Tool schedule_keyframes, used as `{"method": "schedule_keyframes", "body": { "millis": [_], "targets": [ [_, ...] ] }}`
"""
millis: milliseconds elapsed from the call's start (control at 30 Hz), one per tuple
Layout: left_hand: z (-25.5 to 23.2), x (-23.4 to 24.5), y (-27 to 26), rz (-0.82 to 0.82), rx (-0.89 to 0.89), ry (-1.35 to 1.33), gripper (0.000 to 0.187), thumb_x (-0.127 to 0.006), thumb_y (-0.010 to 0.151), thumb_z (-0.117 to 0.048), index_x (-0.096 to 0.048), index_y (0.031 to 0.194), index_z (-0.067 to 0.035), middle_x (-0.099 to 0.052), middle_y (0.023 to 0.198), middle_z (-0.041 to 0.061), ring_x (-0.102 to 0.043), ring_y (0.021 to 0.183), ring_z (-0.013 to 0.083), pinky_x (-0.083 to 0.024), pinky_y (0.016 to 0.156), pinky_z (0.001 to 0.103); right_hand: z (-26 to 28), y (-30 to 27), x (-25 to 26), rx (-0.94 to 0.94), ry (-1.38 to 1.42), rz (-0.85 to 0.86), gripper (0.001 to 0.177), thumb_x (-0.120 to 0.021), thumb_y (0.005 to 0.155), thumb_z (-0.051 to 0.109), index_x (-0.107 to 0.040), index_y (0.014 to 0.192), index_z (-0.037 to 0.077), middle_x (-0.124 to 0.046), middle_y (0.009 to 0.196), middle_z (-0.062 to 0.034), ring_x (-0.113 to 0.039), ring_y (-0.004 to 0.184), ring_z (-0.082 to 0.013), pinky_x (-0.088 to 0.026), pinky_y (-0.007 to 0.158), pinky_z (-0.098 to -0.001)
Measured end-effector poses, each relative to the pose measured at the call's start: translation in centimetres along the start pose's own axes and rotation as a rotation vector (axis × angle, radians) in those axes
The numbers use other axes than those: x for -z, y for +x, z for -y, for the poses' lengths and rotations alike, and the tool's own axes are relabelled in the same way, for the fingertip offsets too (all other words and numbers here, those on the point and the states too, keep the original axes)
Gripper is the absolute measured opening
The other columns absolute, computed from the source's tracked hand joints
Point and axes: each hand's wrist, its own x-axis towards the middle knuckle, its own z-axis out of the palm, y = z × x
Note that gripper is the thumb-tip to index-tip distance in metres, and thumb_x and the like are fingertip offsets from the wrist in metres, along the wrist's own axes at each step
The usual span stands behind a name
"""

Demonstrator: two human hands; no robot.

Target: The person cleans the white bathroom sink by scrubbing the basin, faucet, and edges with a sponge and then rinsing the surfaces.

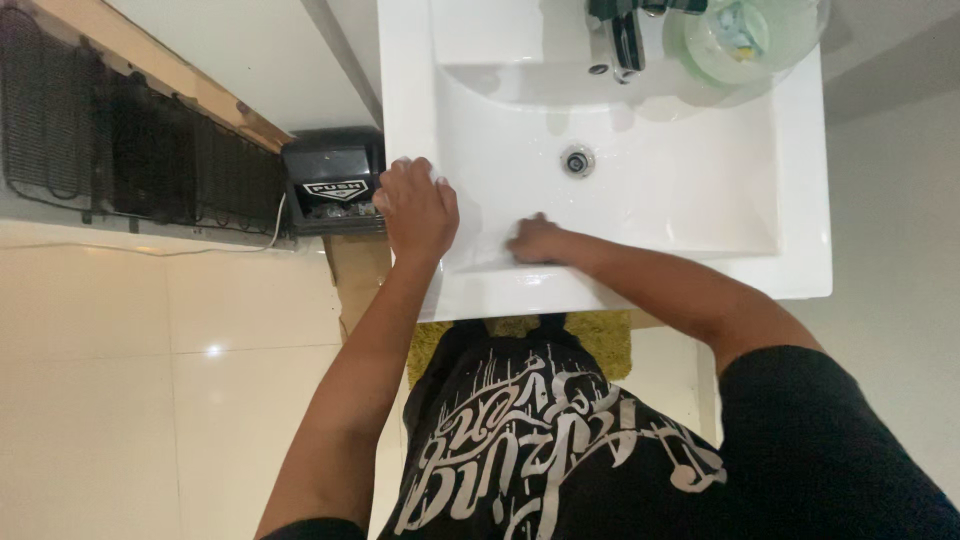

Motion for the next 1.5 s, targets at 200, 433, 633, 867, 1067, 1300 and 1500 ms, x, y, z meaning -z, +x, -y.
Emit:
{"method": "schedule_keyframes", "body": {
  "millis": [200,433,633,867,1067,1300,1500],
  "targets": [
    [0.0,0.7,-0.2,0.023,-0.017,-0.050,0.032,-0.061,0.096,-0.022,-0.056,0.122,-0.004,-0.052,0.126,0.018,-0.044,0.120,0.0366,-0.031,0.099,0.056,4.9,-8.4,5.2,0.287,0.711,-0.050,0.052,-0.062,0.090,0.046,-0.064,0.122,0.005,-0.063,0.132,-0.0228,-0.060,0.120,-0.0321,-0.048,0.104,-0.0443],
    [0.1,0.4,0.0,0.051,0.008,-0.047,0.032,-0.062,0.095,-0.021,-0.057,0.122,-0.005,-0.052,0.127,0.018,-0.044,0.121,0.0359,-0.031,0.100,0.056,-13.9,-11.1,-2.0,-0.183,0.336,0.095,0.066,-0.054,0.095,0.057,-0.066,0.128,0.001,-0.067,0.128,-0.0262,-0.069,0.116,-0.0423,-0.055,0.102,-0.0529],
    [0.6,0.0,-0.2,0.027,-0.027,-0.071,0.035,-0.061,0.097,-0.021,-0.056,0.126,-0.003,-0.051,0.130,0.019,-0.044,0.122,0.0355,-0.031,0.101,0.054,-12.2,-3.3,-5.6,-0.491,0.164,0.004,0.080,-0.059,0.094,0.050,-0.047,0.144,-0.011,-0.044,0.150,-0.0325,-0.037,0.145,-0.0441,-0.033,0.116,-0.0615],
    [0.4,0.3,-0.1,0.049,0.002,-0.079,0.033,-0.061,0.094,-0.018,-0.058,0.123,-0.004,-0.053,0.124,0.017,-0.044,0.119,0.0365,-0.030,0.099,0.055,2.2,-6.6,3.0,0.018,0.800,0.006,0.050,-0.059,0.083,0.044,-0.058,0.119,0.009,-0.052,0.128,-0.0157,-0.054,0.116,-0.0364,-0.050,0.102,-0.0512],
    [0.7,0.7,-0.2,0.049,-0.011,-0.138,0.035,-0.060,0.094,-0.016,-0.057,0.126,-0.004,-0.052,0.125,0.018,-0.044,0.120,0.0362,-0.030,0.101,0.054,-8.0,-7.9,1.6,-0.362,0.284,-0.375,0.081,-0.081,0.075,0.032,-0.043,0.143,0.011,-0.038,0.142,-0.0224,-0.044,0.125,-0.0442,-0.045,0.105,-0.0502],
    [0.6,0.8,-0.3,0.043,-0.007,-0.173,0.037,-0.058,0.091,-0.016,-0.056,0.126,-0.004,-0.052,0.127,0.019,-0.044,0.123,0.0366,-0.028,0.103,0.056,-1.3,-5.5,4.7,-0.058,0.549,-0.045,0.092,-0.092,0.062,0.025,-0.042,0.138,0.011,-0.050,0.140,-0.0176,-0.055,0.126,-0.0347,-0.048,0.108,-0.0459],
    [0.6,0.6,-0.2,0.054,-0.009,-0.208,0.039,-0.059,0.089,-0.014,-0.056,0.126,-0.004,-0.052,0.126,0.019,-0.043,0.123,0.0376,-0.027,0.102,0.056,2.5,-3.1,5.9,0.150,0.705,-0.667,0.071,-0.082,0.079,0.030,-0.042,0.133,0.006,-0.043,0.139,-0.0227,-0.054,0.124,-0.0393,-0.054,0.098,-0.0413]
  ]
}}
